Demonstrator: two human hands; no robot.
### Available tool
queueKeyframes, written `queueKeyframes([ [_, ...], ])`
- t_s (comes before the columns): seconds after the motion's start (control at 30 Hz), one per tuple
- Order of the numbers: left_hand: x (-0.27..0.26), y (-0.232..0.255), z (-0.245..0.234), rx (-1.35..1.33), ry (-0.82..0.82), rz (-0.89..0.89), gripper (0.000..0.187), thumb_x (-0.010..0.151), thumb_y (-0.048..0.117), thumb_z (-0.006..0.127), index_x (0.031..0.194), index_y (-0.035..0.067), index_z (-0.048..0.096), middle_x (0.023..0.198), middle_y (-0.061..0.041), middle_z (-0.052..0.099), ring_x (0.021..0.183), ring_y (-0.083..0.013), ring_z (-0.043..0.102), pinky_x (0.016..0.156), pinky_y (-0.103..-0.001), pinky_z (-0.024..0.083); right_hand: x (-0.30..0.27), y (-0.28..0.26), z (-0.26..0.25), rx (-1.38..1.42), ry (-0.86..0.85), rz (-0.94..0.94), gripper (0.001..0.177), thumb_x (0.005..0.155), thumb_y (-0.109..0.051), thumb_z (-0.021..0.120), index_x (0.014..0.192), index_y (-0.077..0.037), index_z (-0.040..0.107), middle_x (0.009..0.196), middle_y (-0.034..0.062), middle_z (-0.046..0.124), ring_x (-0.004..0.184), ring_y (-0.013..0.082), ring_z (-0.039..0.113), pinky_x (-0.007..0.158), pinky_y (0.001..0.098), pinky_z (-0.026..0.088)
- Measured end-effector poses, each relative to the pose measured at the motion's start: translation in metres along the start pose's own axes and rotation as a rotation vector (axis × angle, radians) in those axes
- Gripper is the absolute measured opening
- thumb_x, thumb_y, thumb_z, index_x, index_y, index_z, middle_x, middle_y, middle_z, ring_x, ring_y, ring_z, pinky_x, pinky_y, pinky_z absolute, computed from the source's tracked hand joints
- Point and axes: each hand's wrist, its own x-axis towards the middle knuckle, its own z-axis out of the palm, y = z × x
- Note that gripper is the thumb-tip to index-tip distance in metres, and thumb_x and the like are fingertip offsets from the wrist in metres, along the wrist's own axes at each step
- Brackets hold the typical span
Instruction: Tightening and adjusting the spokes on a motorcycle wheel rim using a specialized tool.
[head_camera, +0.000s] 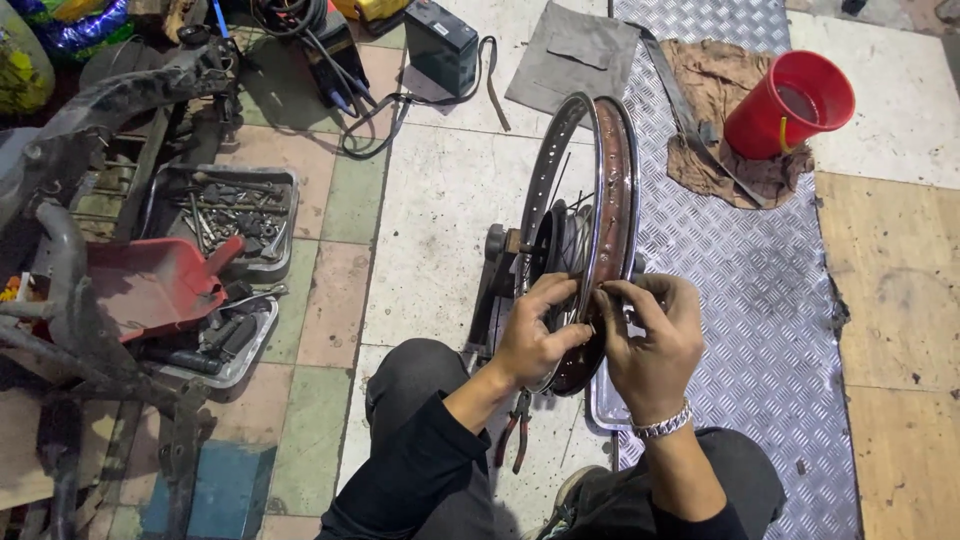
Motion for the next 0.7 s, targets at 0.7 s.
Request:
queueKeyframes([
  [0.7,0.017,0.058,0.018,0.633,0.256,0.45,0.029,0.095,0.017,0.067,0.123,0.017,0.072,0.097,-0.003,0.069,0.084,-0.0254,0.071,0.075,-0.036,0.055,-0.039,0.048,0.026,0.709,-0.222,0.361,0.034,0.104,-0.026,0.054,0.123,-0.002,0.07,0.122,0.0204,0.069,0.119,0.027,0.061,0.098,0.0435,0.049],
])
